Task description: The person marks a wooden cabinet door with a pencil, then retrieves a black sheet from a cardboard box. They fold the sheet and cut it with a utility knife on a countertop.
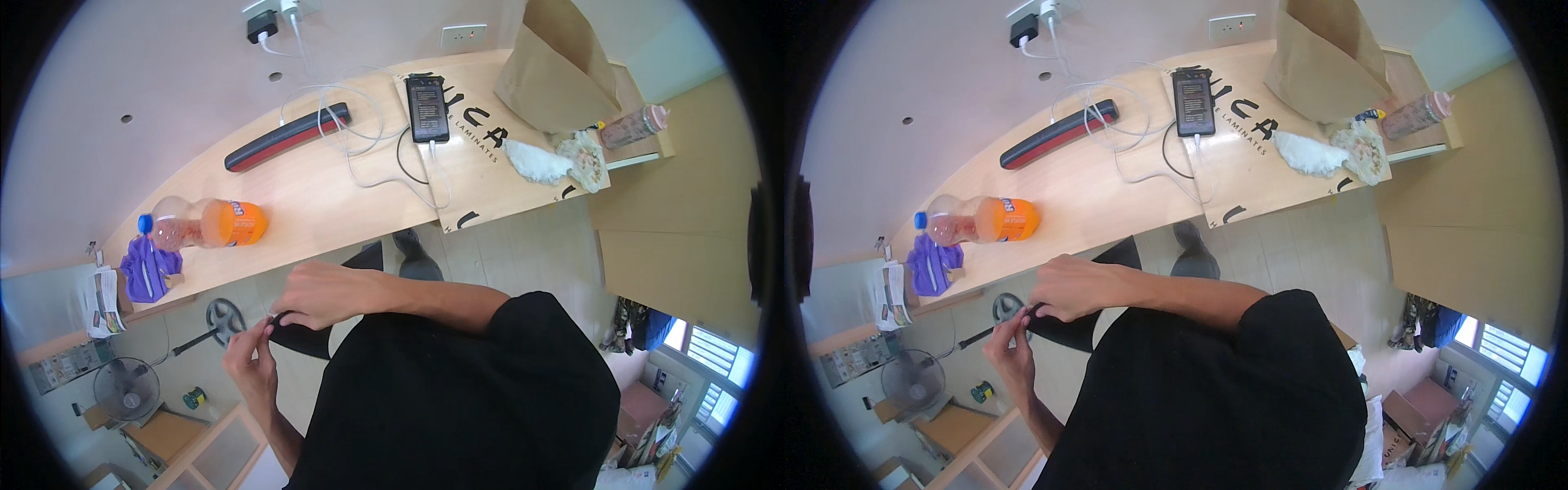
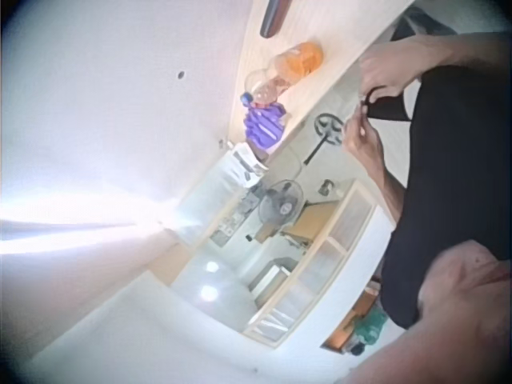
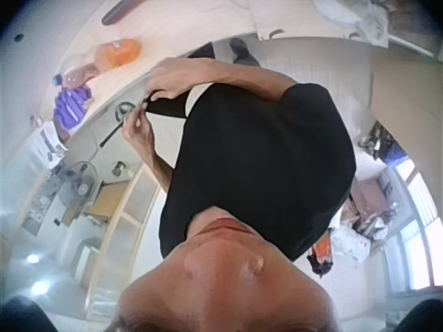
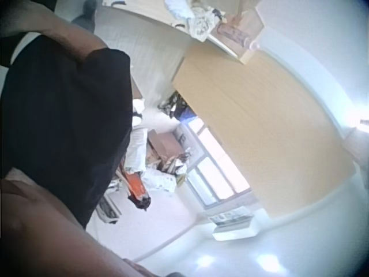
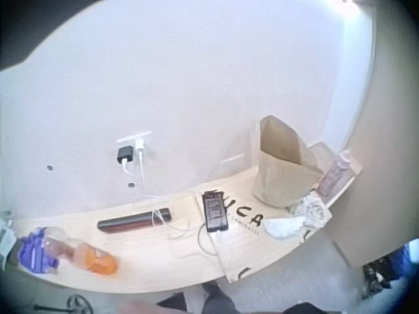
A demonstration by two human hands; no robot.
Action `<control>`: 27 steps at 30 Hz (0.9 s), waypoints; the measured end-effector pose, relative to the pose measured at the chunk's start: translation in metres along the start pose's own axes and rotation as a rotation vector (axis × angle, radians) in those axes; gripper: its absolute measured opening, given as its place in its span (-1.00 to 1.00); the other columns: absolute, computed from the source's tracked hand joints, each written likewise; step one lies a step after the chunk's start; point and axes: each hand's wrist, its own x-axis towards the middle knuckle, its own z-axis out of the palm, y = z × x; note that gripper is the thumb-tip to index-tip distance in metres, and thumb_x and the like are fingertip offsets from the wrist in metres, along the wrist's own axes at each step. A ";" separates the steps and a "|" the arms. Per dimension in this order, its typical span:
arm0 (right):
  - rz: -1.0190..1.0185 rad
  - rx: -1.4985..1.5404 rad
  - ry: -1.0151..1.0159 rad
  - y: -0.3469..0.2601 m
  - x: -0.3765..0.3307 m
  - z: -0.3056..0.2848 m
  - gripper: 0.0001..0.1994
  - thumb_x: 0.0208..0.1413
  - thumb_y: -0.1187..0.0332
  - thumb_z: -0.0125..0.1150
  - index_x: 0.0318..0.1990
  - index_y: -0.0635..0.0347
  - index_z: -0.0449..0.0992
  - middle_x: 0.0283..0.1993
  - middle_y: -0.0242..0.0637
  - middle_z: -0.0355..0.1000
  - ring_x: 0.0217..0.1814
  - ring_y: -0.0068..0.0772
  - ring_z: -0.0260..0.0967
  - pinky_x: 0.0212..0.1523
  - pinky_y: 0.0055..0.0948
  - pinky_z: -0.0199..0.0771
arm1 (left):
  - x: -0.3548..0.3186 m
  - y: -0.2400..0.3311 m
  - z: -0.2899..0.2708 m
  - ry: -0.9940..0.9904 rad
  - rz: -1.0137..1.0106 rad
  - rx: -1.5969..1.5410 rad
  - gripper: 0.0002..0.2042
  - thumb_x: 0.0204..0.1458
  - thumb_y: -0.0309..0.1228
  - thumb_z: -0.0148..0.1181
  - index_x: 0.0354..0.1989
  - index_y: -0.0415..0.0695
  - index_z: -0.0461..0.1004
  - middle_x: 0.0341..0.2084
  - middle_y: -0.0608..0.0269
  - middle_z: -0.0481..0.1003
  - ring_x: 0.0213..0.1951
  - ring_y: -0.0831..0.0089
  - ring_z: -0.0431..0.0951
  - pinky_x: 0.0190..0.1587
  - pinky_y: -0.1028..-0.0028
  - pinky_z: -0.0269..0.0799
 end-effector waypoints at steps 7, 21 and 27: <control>-0.021 0.113 0.092 0.048 0.003 -0.039 -0.84 0.18 0.30 0.27 -0.29 0.20 0.63 -0.50 -0.06 0.52 -0.38 0.06 0.52 -0.31 -0.10 0.51 | 0.052 0.048 0.036 0.137 -0.181 -0.124 -0.80 0.15 -0.65 0.25 -0.07 -0.27 0.66 -0.25 0.01 0.69 -0.26 0.35 0.66 -0.06 0.39 0.52; -0.065 0.175 0.049 0.074 0.022 -0.071 -0.81 0.21 0.29 0.25 -0.30 0.24 0.63 -0.51 -0.03 0.52 -0.39 0.05 0.53 -0.31 -0.12 0.52 | 0.084 0.060 0.043 0.159 -0.271 -0.029 -0.79 0.22 -0.57 0.23 -0.01 -0.28 0.64 -0.17 0.06 0.69 -0.19 0.45 0.64 0.03 0.41 0.51; -0.086 0.217 0.066 0.072 0.025 -0.078 -0.81 0.21 0.29 0.25 -0.25 0.22 0.64 -0.47 -0.05 0.54 -0.37 0.02 0.54 -0.30 -0.13 0.52 | 0.080 0.044 0.044 0.192 -0.194 0.015 -0.77 0.16 -0.65 0.24 -0.02 -0.28 0.65 -0.27 0.04 0.69 -0.27 0.39 0.65 -0.10 0.45 0.51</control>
